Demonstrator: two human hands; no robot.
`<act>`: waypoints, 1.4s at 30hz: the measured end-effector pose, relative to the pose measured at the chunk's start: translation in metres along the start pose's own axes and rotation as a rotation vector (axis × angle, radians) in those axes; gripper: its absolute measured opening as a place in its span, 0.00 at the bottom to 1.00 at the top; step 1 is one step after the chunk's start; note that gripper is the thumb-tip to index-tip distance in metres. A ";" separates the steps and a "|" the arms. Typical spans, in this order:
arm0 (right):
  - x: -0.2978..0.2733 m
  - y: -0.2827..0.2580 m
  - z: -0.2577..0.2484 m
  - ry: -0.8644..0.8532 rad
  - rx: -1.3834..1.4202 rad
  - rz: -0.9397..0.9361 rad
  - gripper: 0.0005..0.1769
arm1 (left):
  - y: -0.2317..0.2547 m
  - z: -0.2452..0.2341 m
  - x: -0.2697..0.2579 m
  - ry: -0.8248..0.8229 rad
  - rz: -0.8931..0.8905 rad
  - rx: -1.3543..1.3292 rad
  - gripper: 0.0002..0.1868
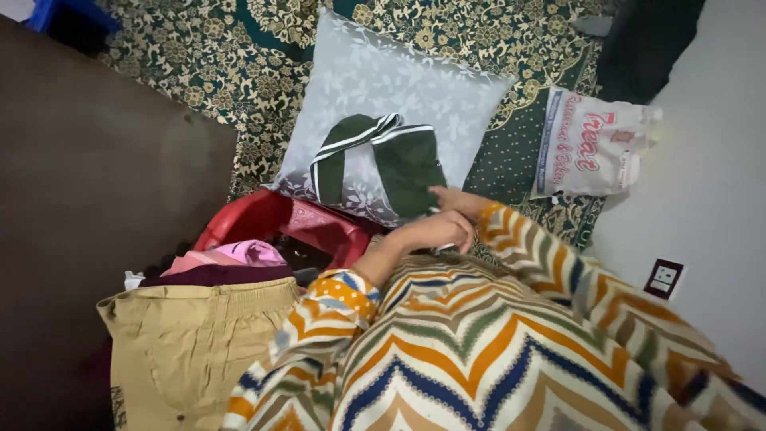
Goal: Fold a green sweatshirt and yellow pants on the floor.
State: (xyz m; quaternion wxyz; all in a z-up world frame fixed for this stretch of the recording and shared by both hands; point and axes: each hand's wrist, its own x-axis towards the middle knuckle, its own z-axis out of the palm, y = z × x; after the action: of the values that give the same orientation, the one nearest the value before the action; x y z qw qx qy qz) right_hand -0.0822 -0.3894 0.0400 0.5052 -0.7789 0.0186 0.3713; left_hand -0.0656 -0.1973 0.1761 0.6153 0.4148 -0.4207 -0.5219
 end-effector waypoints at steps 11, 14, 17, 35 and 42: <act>-0.040 -0.047 -0.018 0.258 0.047 -0.016 0.18 | 0.022 0.010 -0.038 0.137 -0.365 -0.161 0.12; -0.063 -0.092 -0.040 0.379 0.280 -0.380 0.16 | -0.018 -0.027 -0.049 0.701 -0.589 -0.286 0.11; -0.071 -0.114 -0.040 0.133 1.080 -0.270 0.16 | -0.017 -0.060 -0.064 0.978 -0.629 -0.747 0.33; -0.077 -0.230 -0.027 0.584 0.478 -0.196 0.26 | 0.065 -0.012 -0.008 0.994 0.135 0.644 0.15; -0.116 -0.264 -0.072 0.680 0.476 -0.275 0.17 | 0.151 -0.034 -0.024 1.196 0.095 0.781 0.21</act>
State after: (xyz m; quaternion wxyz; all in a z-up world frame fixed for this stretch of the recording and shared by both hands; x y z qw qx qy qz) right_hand -0.0188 -0.3577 0.3290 0.6805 -0.7139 0.1648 0.0082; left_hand 0.0086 -0.1541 0.3072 0.5692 0.8011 -0.1848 0.0109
